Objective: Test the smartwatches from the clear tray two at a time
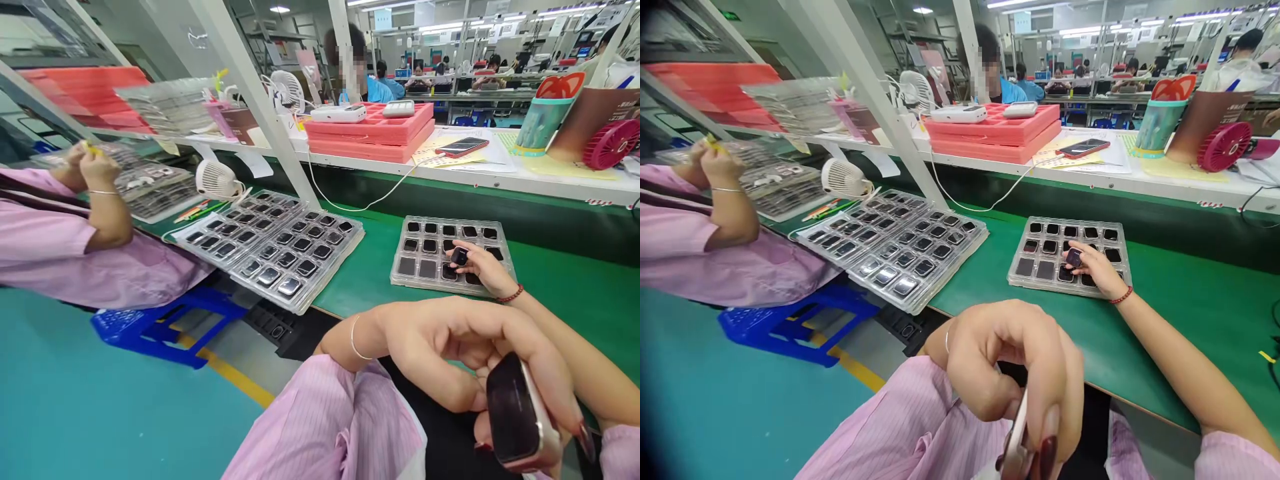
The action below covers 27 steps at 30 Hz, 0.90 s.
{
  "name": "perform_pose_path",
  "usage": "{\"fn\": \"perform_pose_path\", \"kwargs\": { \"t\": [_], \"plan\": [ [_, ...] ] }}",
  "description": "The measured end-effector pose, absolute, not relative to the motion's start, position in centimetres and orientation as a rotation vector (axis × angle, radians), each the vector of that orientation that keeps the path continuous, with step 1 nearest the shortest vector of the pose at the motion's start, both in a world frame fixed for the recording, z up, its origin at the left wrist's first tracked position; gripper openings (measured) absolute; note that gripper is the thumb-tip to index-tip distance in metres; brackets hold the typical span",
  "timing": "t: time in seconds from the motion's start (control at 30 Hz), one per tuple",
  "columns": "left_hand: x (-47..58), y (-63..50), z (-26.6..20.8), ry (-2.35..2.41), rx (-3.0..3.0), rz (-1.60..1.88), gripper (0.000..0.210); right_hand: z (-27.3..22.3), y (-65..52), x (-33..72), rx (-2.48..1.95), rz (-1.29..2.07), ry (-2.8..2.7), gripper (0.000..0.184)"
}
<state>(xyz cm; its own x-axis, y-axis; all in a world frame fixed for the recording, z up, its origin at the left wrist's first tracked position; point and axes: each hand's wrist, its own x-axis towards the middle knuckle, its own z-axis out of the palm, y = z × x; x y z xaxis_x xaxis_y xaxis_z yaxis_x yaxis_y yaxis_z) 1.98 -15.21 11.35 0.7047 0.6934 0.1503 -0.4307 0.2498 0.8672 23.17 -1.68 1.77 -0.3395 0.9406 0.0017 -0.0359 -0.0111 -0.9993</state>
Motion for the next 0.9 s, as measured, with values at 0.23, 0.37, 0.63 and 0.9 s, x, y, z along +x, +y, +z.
{"fn": "perform_pose_path", "kwargs": {
  "t": [0.23, 0.37, 0.63, 0.9],
  "plan": [
    [-0.8, -15.6, 12.0, 0.244, 1.28, 0.708, 0.052, 9.0, -5.8, 23.2, -0.758, 1.641, -1.258, 0.035],
    [-2.0, -9.2, 10.5, 0.41, 1.338, 0.861, 0.05, 14.5, -12.4, 22.2, -0.558, 1.746, -1.341, 0.038],
    [0.3, -0.5, 1.6, 0.813, 1.249, 0.85, 0.055, 18.5, -20.6, 20.8, -0.557, 2.118, -1.388, 0.059],
    [0.1, -0.7, 0.5, 0.797, 1.286, 0.879, 0.062, 18.3, -21.8, 20.1, -0.592, 2.117, -1.284, 0.064]
  ]
}}
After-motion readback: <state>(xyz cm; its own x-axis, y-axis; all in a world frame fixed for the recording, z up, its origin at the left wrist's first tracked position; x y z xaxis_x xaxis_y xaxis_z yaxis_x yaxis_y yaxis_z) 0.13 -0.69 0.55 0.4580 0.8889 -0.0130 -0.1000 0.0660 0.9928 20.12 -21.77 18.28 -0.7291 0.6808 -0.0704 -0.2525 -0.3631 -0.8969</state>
